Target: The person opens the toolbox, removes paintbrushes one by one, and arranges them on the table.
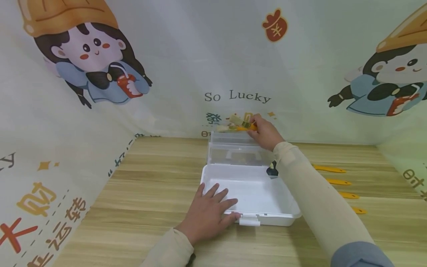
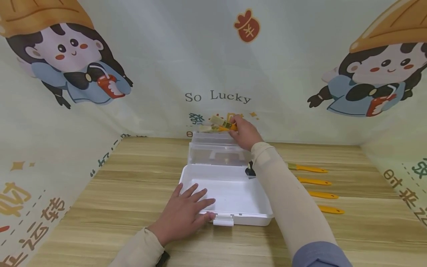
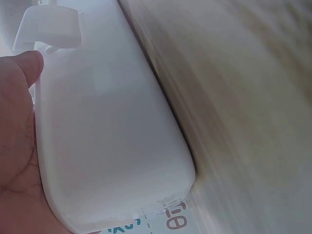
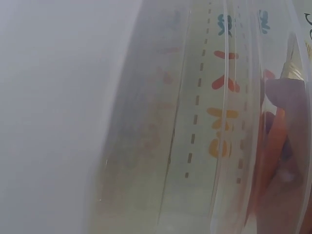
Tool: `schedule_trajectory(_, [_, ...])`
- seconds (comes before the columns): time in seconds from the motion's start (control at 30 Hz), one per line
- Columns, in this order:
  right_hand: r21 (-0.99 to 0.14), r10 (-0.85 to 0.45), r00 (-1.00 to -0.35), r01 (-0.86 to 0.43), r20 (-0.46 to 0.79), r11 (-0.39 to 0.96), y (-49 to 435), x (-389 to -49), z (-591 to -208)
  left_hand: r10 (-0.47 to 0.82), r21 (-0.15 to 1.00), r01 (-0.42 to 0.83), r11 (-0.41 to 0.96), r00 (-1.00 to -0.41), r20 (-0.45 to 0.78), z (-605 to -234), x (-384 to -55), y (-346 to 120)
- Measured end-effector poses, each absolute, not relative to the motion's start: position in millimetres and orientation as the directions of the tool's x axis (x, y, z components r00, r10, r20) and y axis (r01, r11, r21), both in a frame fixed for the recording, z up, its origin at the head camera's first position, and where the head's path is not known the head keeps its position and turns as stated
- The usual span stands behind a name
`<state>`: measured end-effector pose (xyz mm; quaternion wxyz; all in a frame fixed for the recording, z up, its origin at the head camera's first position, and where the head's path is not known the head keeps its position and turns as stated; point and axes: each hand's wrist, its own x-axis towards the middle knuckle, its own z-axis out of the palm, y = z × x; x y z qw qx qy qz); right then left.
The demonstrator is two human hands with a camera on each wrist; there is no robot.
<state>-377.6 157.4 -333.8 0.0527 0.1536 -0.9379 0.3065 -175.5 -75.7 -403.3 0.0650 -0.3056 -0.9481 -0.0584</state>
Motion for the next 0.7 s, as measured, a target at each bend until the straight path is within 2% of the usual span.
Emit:
schedule_trajectory(0.37, [-0.467, -0.274, -0.934, -0.352, 0.227, 0.811, 156.8, -378.2, -336.6, 0.569, 0.075, 0.582, 0.81, -0.81, 0.139, -402.6, -175.2, -75.3])
schedule_trajectory(0.7, [-0.479, -0.286, -0.932, -0.361, 0.225, 0.8, 158.3, -378.5, -337.0, 0.569, 0.068, 0.582, 0.81, -0.809, 0.145, -403.4, -175.6, -75.3])
